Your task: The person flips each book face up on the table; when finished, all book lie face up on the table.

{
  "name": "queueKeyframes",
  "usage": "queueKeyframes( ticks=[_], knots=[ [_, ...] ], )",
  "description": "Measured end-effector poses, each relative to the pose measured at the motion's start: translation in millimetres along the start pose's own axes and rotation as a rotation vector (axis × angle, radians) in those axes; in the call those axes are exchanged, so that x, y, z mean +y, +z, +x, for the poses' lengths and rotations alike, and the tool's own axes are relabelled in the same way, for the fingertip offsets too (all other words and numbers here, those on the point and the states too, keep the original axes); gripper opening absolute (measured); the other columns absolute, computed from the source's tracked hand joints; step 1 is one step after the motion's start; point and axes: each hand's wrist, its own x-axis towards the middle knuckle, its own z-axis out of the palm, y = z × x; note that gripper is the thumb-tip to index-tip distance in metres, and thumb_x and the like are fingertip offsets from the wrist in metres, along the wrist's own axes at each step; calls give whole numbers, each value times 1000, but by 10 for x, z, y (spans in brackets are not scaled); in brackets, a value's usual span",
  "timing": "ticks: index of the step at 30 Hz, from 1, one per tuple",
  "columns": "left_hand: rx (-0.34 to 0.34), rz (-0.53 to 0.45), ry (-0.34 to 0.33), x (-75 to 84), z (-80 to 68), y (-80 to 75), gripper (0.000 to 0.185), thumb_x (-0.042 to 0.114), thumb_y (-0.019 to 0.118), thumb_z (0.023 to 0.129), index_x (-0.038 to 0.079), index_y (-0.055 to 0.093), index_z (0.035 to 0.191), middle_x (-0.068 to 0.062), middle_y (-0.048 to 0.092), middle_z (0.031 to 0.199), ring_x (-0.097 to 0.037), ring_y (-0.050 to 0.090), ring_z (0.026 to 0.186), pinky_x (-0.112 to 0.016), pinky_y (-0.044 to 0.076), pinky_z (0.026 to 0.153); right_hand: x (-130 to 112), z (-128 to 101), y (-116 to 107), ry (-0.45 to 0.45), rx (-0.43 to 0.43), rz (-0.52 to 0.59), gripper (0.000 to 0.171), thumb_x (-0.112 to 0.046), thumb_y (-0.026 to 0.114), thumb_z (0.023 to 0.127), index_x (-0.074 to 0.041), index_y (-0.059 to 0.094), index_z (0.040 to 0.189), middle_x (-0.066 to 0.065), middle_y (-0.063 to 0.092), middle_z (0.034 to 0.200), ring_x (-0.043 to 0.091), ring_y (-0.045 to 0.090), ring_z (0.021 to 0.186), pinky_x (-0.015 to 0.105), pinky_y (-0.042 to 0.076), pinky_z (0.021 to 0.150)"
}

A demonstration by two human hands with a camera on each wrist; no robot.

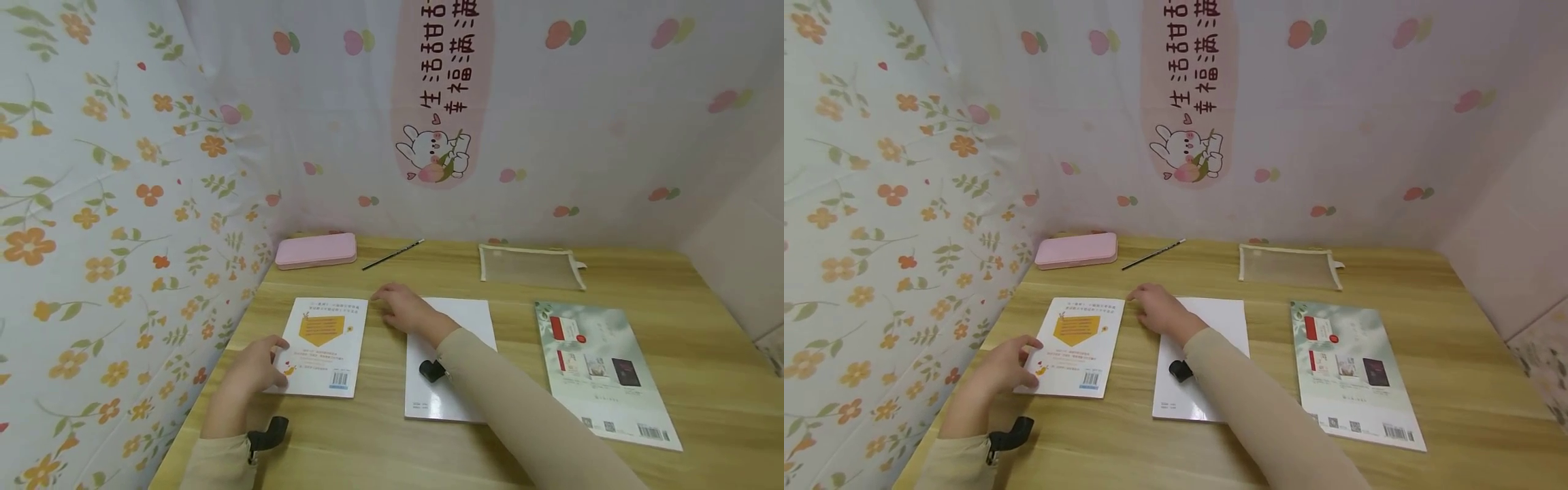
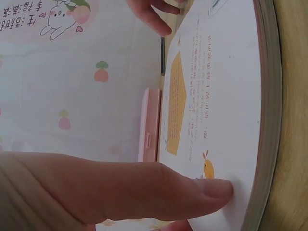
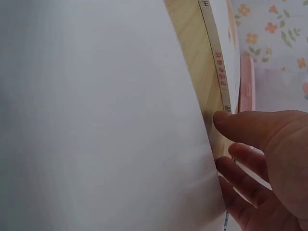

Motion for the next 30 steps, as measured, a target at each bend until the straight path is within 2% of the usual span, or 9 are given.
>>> queueKeyframes(
  ticks=[6,15,23,26,30],
  knots=[
    [-22,46,17,18,-30,14,76,1,88,66,3,58,136,-20,67,114,-29,61,95,-48,51,84,-24,17,49,-17,-35,-6,38,-13,71,98,-15,67,135,9,58,147,31,48,142,43,36,122],
    [-12,119,47,-7,-91,-1,85,0,87,61,7,54,139,-22,60,110,-31,55,92,-47,49,80,-79,96,76,-40,-31,44,34,-13,72,97,-13,70,131,9,60,142,29,51,138,42,38,120],
    [-8,56,94,-131,-28,29,92,-2,89,55,9,54,139,-21,64,113,-31,55,97,-51,49,88,-88,99,122,-8,11,142,35,-5,72,95,-15,73,128,10,60,138,26,55,130,41,44,115],
    [-13,39,101,-163,-14,25,93,-2,90,55,11,54,140,-20,65,113,-31,56,98,-50,49,87,-105,99,116,21,23,176,36,-4,73,94,-17,74,127,10,59,137,24,56,122,39,47,110],
    [-11,24,113,-193,-20,14,93,-3,88,53,12,55,140,-19,66,111,-29,56,96,-42,48,81,-111,111,109,23,36,198,37,-1,74,92,-20,76,124,9,60,127,21,55,102,35,49,93]
  ],
)
